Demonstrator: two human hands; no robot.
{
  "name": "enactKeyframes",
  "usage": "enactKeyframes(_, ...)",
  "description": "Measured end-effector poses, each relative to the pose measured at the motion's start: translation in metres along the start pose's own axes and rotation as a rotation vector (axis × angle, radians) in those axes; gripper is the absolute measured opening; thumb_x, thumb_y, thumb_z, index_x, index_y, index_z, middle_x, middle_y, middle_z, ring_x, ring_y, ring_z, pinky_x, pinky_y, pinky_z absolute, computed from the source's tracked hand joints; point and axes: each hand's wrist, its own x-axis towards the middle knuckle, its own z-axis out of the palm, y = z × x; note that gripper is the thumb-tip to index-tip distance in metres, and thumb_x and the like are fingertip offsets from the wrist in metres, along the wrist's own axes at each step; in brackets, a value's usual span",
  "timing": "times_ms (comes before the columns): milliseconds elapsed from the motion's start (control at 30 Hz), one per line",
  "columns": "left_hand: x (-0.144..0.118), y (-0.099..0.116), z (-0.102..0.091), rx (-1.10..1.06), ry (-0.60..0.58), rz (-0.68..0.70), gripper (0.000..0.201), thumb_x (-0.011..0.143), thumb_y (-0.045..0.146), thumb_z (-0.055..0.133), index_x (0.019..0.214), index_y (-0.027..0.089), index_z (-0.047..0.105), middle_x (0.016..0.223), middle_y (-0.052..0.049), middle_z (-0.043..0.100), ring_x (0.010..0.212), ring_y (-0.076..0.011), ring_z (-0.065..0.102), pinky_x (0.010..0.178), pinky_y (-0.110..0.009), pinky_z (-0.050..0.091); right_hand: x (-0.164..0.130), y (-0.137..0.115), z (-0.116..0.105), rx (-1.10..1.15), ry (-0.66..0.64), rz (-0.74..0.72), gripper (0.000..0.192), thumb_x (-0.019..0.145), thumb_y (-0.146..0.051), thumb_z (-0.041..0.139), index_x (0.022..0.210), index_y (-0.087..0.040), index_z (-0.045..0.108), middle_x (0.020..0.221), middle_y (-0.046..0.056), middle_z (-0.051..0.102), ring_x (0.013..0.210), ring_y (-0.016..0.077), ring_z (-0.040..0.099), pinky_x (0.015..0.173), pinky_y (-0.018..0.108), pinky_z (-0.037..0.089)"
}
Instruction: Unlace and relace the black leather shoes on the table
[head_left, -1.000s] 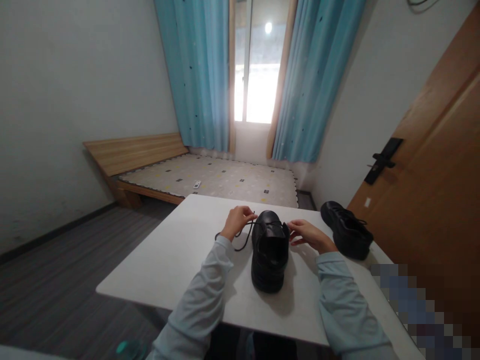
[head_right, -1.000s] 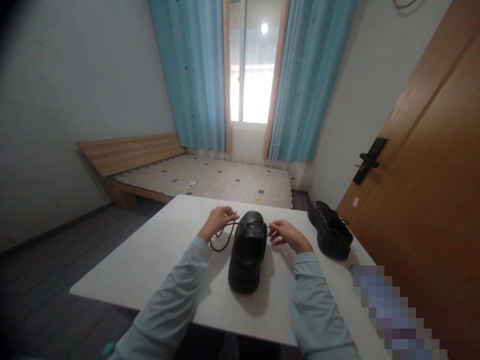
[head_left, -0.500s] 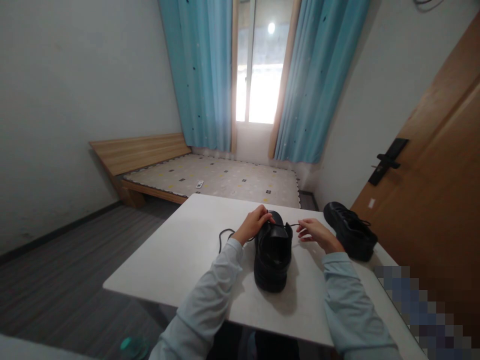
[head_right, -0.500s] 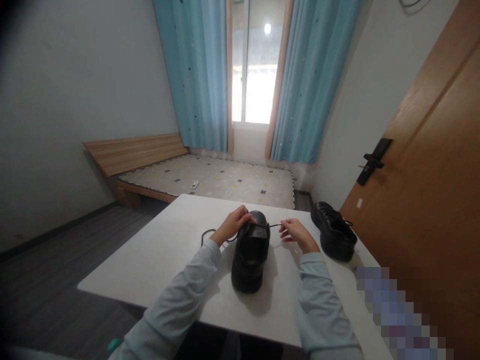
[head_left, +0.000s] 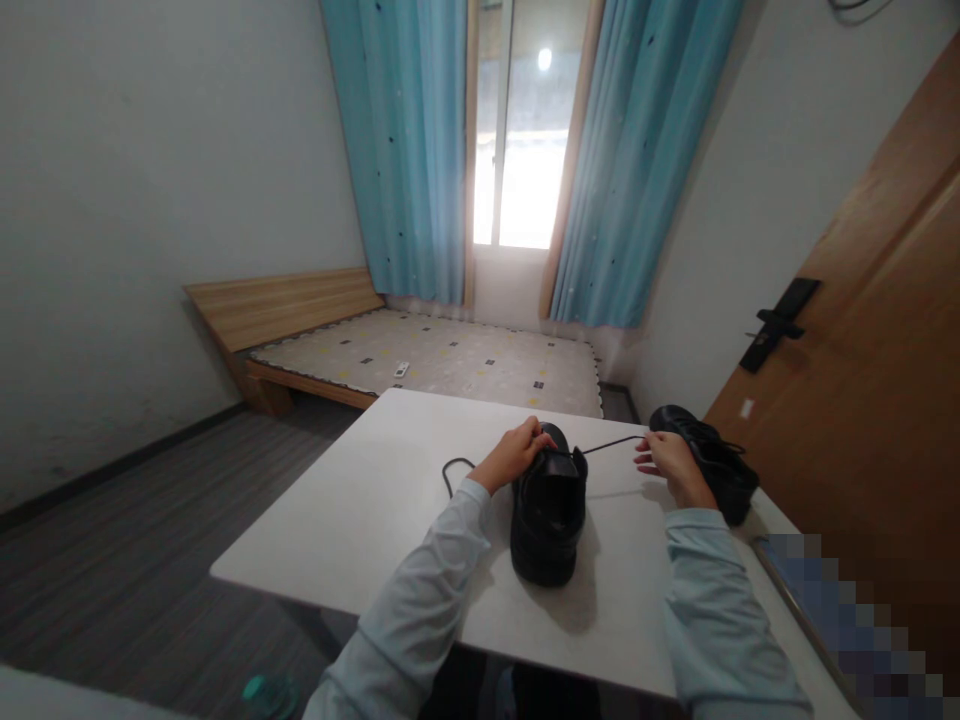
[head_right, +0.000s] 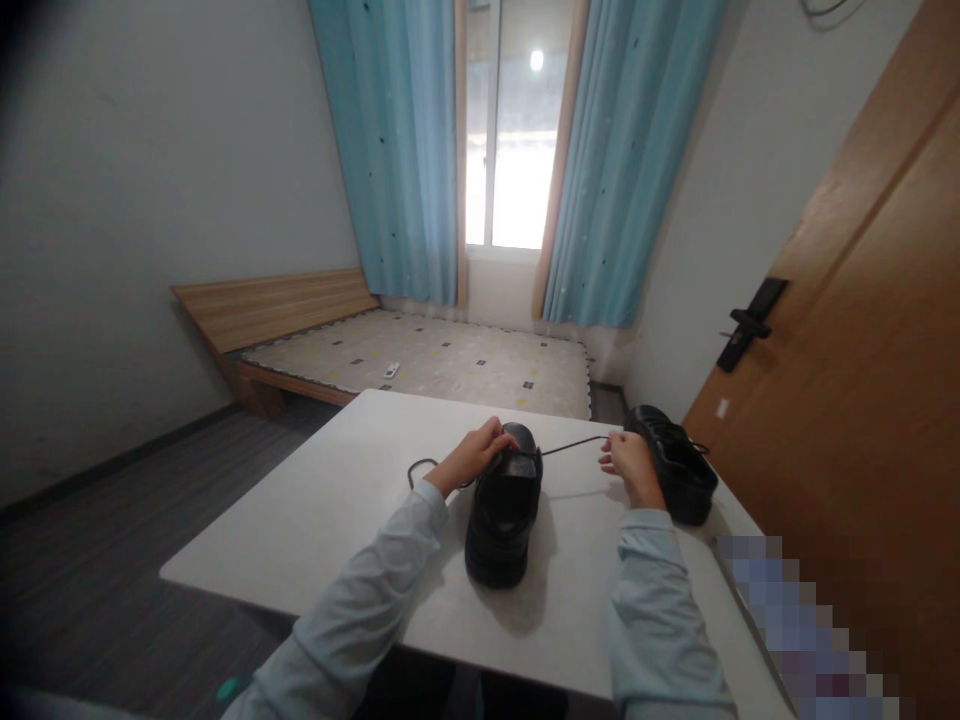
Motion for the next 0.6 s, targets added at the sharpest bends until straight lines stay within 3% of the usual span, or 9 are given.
enactKeyframes(200, 0.001, -0.004, 0.001, -0.001, 0.003, 0.002, 0.014, 0.09, 0.033, 0.039, 0.082, 0.022, 0.041, 0.099, 0.0, 0.069, 0.092, -0.0123, 0.062, 0.081, -0.022, 0.044, -0.001, -0.01, -0.018, 0.254, 0.274, -0.076, 0.018, 0.086, -0.02, 0.04, 0.069, -0.017, 0.046, 0.059, -0.003, 0.054, 0.037, 0.0059, 0.052, 0.038, 0.017, 0.047)
enactKeyframes(367, 0.001, -0.009, 0.002, -0.013, 0.029, 0.061, 0.016, 0.09, 0.035, 0.039, 0.081, 0.022, 0.041, 0.097, 0.001, 0.07, 0.089, -0.012, 0.062, 0.078, -0.022, 0.044, -0.004, -0.017, -0.025, 0.454, 0.395, -0.134, 0.016, 0.086, -0.024, 0.039, 0.072, -0.019, 0.044, 0.066, -0.002, 0.056, 0.04, 0.0054, 0.053, 0.038, 0.015, 0.046)
enactKeyframes(600, 0.0, -0.005, 0.0, -0.015, 0.02, 0.021, 0.015, 0.09, 0.034, 0.038, 0.083, 0.022, 0.042, 0.098, 0.0, 0.07, 0.09, -0.0127, 0.061, 0.081, -0.024, 0.044, -0.014, -0.034, -0.026, 0.56, 0.604, -0.379, 0.02, 0.088, -0.021, 0.026, 0.074, -0.021, 0.04, 0.079, 0.004, 0.062, 0.043, 0.006, 0.05, 0.038, 0.018, 0.042)
